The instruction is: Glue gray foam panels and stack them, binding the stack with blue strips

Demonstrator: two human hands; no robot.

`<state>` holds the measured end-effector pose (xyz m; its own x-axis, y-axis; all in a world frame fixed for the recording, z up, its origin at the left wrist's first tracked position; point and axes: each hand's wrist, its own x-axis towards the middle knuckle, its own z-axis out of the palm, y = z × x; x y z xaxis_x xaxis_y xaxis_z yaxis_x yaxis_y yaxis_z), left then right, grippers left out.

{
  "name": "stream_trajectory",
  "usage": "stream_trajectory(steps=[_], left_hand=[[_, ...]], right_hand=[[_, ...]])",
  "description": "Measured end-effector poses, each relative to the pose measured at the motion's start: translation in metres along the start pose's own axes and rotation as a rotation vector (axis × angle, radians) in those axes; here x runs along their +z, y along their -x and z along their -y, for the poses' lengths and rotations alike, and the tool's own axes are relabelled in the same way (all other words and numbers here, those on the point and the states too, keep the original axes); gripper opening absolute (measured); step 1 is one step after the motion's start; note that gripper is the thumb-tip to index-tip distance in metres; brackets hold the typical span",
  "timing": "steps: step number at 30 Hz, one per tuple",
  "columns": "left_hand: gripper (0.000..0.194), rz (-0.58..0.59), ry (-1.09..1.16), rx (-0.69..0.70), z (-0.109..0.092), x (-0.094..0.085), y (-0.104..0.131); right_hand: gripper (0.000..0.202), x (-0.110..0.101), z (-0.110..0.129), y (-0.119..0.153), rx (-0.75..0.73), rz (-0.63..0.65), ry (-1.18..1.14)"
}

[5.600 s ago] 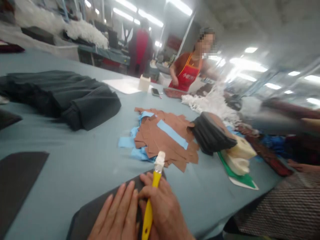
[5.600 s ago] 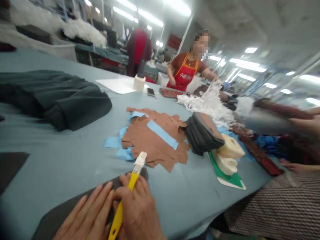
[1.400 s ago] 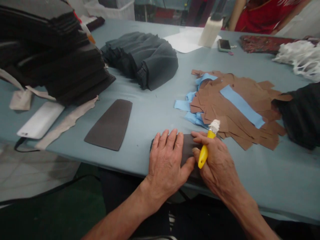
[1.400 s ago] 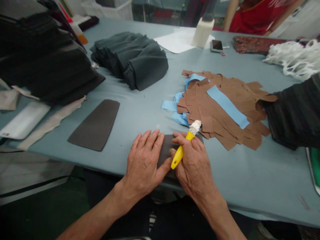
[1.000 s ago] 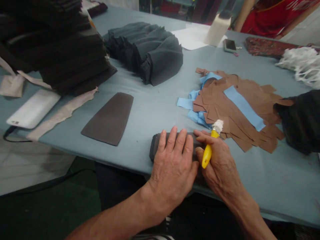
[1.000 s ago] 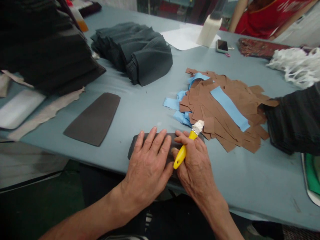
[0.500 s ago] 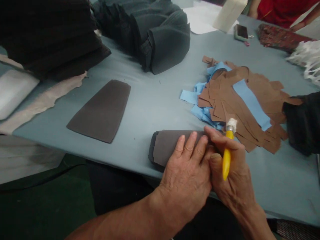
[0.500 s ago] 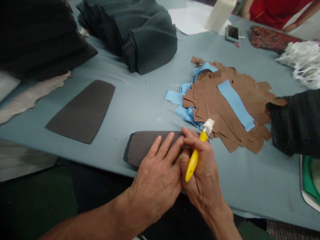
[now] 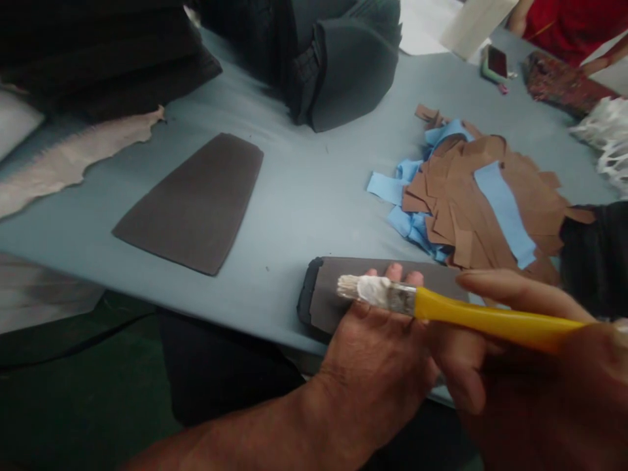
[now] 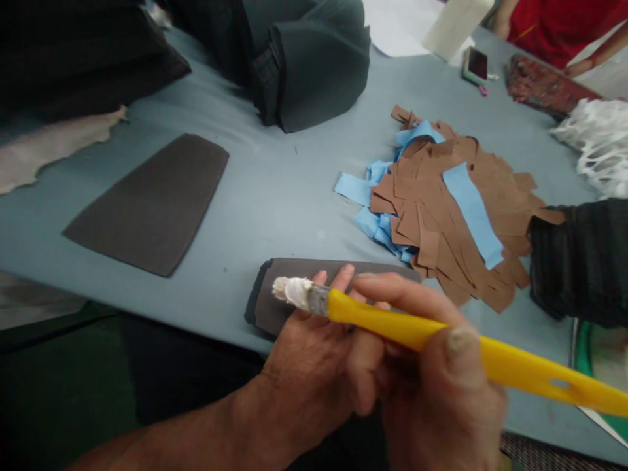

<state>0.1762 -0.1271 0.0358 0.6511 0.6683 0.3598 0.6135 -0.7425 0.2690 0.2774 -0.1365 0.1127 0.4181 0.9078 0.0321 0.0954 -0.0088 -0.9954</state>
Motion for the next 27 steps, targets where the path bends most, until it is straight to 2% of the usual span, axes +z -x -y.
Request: stream_trajectory(steps=[3,5,9,17,27], left_hand=[[0.049,-0.008,-0.081,-0.007,-0.005,0.003,0.001],[0.05,-0.009,-0.099,-0.019,-0.007,0.003,0.0],[0.054,-0.021,-0.082,-0.031,-0.008,0.004,-0.001],[0.051,-0.063,-0.076,-0.054,-0.007,0.006,-0.001],[0.05,-0.085,-0.104,-0.076,-0.007,0.007,-0.001]], right_hand=[[0.036,0.023,-0.006,-0.004,0.029,-0.025,-0.033],[0.034,0.03,-0.011,-0.003,0.024,-0.059,0.022],[0.031,0.031,-0.015,0.0,-0.019,-0.047,0.073],[0.029,0.034,-0.014,-0.001,-0.081,0.011,0.074],[0.031,0.036,-0.018,-0.002,-0.193,0.021,0.169]])
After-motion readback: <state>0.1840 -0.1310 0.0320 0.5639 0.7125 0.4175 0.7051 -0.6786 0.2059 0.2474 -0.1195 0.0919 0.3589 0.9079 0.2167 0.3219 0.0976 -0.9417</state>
